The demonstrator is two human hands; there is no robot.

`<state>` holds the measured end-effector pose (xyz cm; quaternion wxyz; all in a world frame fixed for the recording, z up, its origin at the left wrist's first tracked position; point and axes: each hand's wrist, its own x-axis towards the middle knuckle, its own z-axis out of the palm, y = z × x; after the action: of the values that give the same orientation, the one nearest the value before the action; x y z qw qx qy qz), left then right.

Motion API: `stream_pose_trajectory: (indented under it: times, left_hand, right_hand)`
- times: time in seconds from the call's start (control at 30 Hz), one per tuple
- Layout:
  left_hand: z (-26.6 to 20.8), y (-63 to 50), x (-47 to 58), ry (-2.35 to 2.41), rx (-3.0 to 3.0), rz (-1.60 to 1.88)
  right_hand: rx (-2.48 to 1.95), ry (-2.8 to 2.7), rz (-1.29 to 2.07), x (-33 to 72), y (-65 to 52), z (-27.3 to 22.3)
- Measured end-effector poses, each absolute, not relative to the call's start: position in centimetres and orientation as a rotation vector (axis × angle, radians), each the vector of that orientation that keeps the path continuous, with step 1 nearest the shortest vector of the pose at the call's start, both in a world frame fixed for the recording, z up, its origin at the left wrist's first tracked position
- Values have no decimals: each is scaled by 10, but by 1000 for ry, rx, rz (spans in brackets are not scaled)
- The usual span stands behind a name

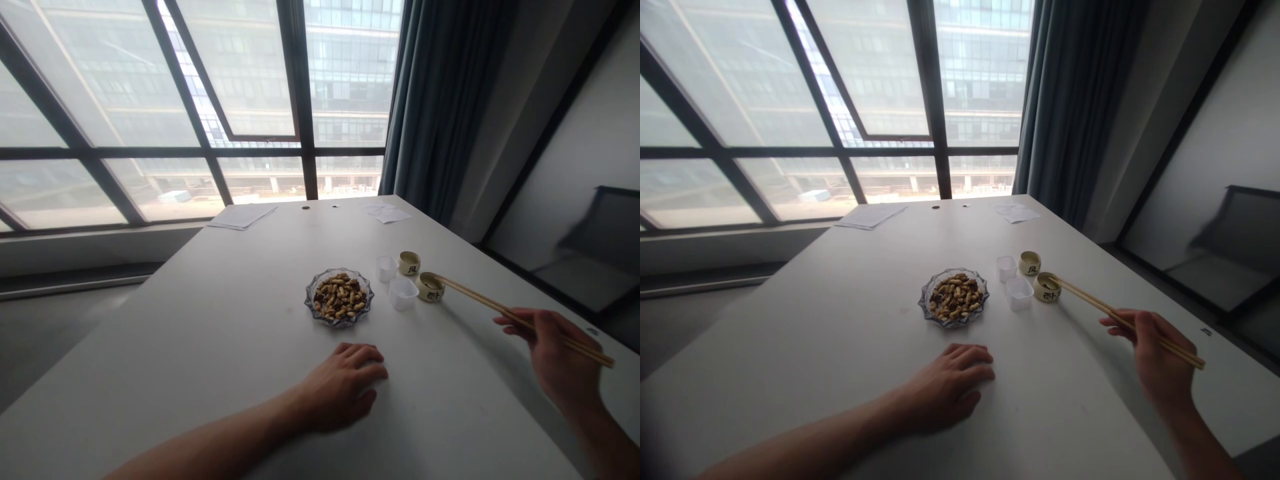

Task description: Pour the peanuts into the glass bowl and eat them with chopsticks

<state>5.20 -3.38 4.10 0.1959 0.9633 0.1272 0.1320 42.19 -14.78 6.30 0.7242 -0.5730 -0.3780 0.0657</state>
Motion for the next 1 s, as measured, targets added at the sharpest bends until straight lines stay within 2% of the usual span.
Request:
stream_pose_trajectory:
  times: [0.17,0.3,0.53,1.0]
  left_hand:
    - [41,-34,52,354,2703,369]
    - [41,-33,52,344,2715,374]
    - [39,-33,51,316,2728,389]
    - [33,-32,49,295,2727,426]
  right_hand:
    - [-1168,-1009,245,375,-122,91]
    - [-1105,-1208,460,326,-77,101]
    - [-1028,-1512,608,278,-7,90]
    - [-1082,-1417,731,272,17,72]
